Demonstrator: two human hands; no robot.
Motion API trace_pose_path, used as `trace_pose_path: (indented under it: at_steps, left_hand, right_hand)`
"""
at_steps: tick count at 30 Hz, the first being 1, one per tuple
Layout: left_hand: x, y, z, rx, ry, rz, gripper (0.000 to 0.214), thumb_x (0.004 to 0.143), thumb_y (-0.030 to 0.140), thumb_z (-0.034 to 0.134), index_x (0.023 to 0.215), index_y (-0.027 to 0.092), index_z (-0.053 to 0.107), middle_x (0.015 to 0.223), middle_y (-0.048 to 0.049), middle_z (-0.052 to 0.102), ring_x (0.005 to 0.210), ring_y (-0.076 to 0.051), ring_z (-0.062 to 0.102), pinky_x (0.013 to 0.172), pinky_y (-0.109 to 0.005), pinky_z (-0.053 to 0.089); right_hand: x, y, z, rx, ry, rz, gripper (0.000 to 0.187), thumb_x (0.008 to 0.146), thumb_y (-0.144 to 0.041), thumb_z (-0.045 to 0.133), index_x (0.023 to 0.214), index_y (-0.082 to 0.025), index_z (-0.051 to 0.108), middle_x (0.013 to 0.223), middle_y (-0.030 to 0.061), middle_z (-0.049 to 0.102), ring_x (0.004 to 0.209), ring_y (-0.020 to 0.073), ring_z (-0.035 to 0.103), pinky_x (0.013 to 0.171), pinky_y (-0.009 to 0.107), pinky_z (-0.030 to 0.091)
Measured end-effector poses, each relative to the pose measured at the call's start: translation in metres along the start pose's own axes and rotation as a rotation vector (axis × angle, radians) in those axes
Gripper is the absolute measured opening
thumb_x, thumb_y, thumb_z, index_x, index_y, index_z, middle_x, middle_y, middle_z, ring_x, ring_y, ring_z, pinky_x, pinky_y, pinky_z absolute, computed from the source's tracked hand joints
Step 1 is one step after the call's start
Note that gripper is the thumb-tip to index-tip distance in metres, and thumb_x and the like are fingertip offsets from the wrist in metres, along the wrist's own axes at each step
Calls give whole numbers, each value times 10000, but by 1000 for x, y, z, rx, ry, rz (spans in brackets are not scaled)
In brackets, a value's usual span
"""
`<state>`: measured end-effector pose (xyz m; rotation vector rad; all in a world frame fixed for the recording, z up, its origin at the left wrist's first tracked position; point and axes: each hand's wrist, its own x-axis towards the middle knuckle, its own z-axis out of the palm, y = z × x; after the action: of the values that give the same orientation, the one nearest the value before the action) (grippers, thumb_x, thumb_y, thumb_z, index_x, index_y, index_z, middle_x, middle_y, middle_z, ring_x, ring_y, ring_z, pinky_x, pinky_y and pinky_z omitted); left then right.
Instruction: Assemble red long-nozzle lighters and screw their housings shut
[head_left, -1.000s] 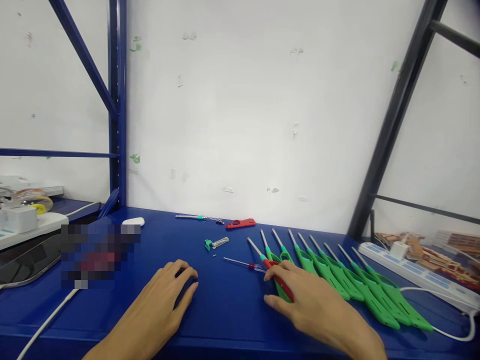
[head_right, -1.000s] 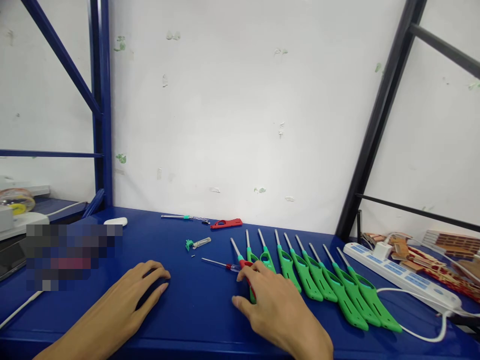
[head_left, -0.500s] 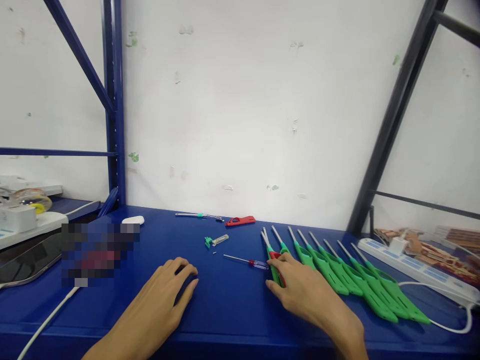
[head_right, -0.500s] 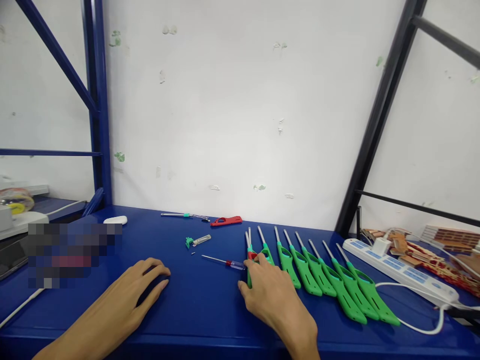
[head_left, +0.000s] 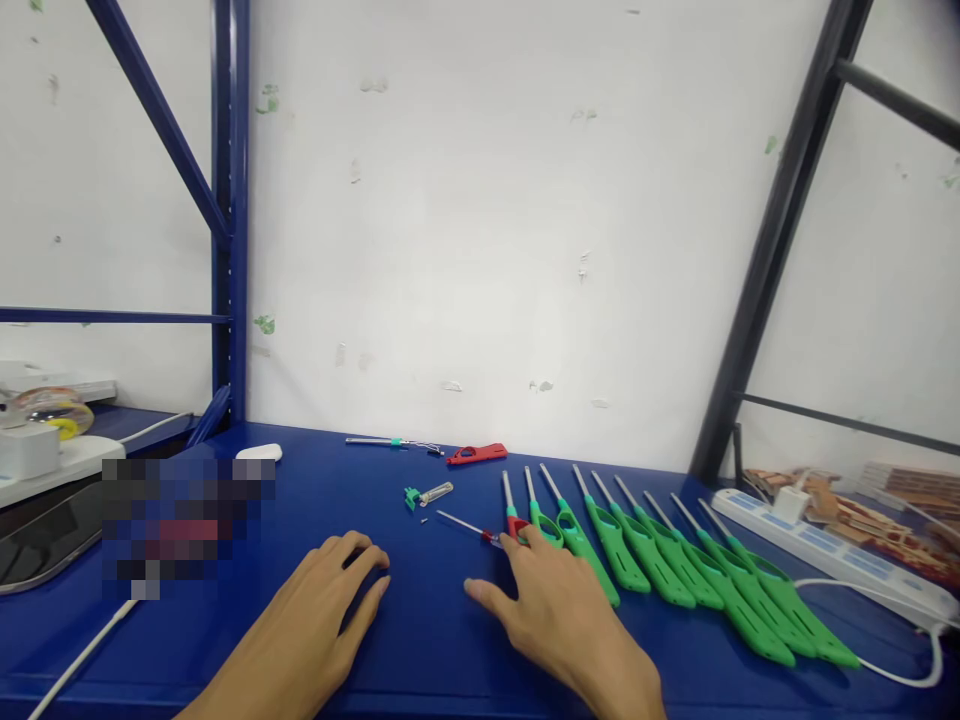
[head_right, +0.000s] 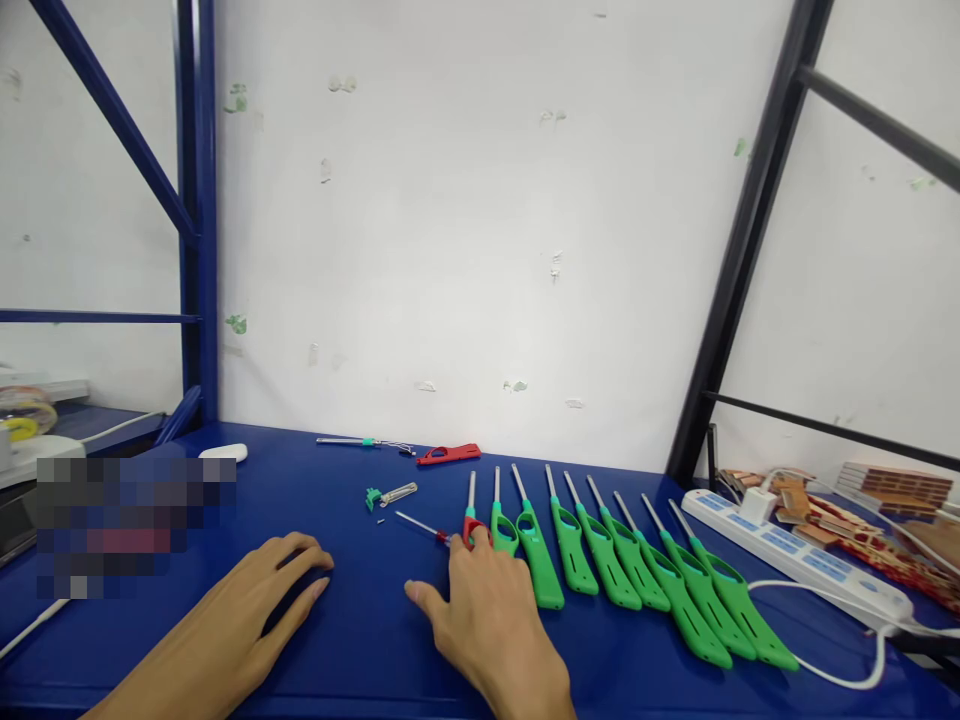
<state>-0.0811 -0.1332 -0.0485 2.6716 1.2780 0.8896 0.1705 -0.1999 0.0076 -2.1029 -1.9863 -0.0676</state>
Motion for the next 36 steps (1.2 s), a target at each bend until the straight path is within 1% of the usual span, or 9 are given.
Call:
trace_pose_path:
  at_steps: [4,7,10,14,20,25,30,33,36]
  left_hand:
    - [1,1,0,0,1,9,296,1041,427,372,1131,291,620,1184,-40,643,1113,-280,634,1047,-542,460]
    - [2,3,-2,5,18,12,297,1044,416,376,1142,296,630,1167,-32,647,1078,-268,643,1019,-516,480]
    - [3,4,-4,22,36,28,283,1032,398,406,1114,297,657,1136,-26,666,1038,-264,661,983,-480,509]
    - [4,5,-5,34,48,54,284,1031,376,408,1100,288,669,1128,-35,677,1018,-256,659,976,-456,512]
    - [3,6,-6,14,-30,12,322,1047,392,350,1121,273,639,1161,-50,646,1063,-279,626,1010,-544,468]
    - [4,6,-7,8,-65,-3,319,1050,383,337,1138,275,625,1180,-51,633,1087,-283,609,1027,-561,439]
    - [3,8,-9,1,-61,-2,326,1048,391,338,1113,263,631,1164,-57,634,1075,-288,612,1010,-546,449]
    - [3,11,-10,5,-45,8,308,1045,373,355,1087,267,641,1145,-51,638,1052,-280,616,995,-521,459]
    - [4,13,-11,10,-42,10,295,1046,347,363,1068,266,646,1126,-47,639,1029,-269,617,972,-499,468]
  right_hand:
    - [0,-1,-2,80,-33,-20,697,985,-677,353,1376,-172,632,1383,200,617,1224,397,606,965,509,478]
    - [6,-1,-3,72,-12,43,712,1022,-651,247,1317,-162,673,1340,204,645,1219,392,615,961,507,481]
    - [11,2,-2,29,-3,41,676,1052,-592,215,1260,-168,699,1261,198,686,1182,379,643,941,505,492]
    - [13,11,1,-5,-12,-15,518,1081,-471,293,1254,-204,701,1202,160,716,1166,348,657,952,472,485]
    - [16,18,2,-66,-31,-105,354,1078,-318,410,1286,-191,667,1151,149,734,1090,311,696,933,394,485]
    - [20,15,5,-121,3,-127,346,1070,-358,448,1286,-181,652,1071,139,743,1005,325,720,844,385,504]
    - [21,18,-1,-155,102,-79,362,1080,-401,390,1296,-214,612,1199,137,654,863,291,738,702,359,507]
    - [23,23,-11,-222,150,-150,339,1093,-337,340,1327,-254,571,1262,109,601,756,217,723,654,330,504]
    - [43,26,-22,-321,124,-266,271,1055,-250,447,1266,-220,614,1257,116,602,893,239,706,717,335,529]
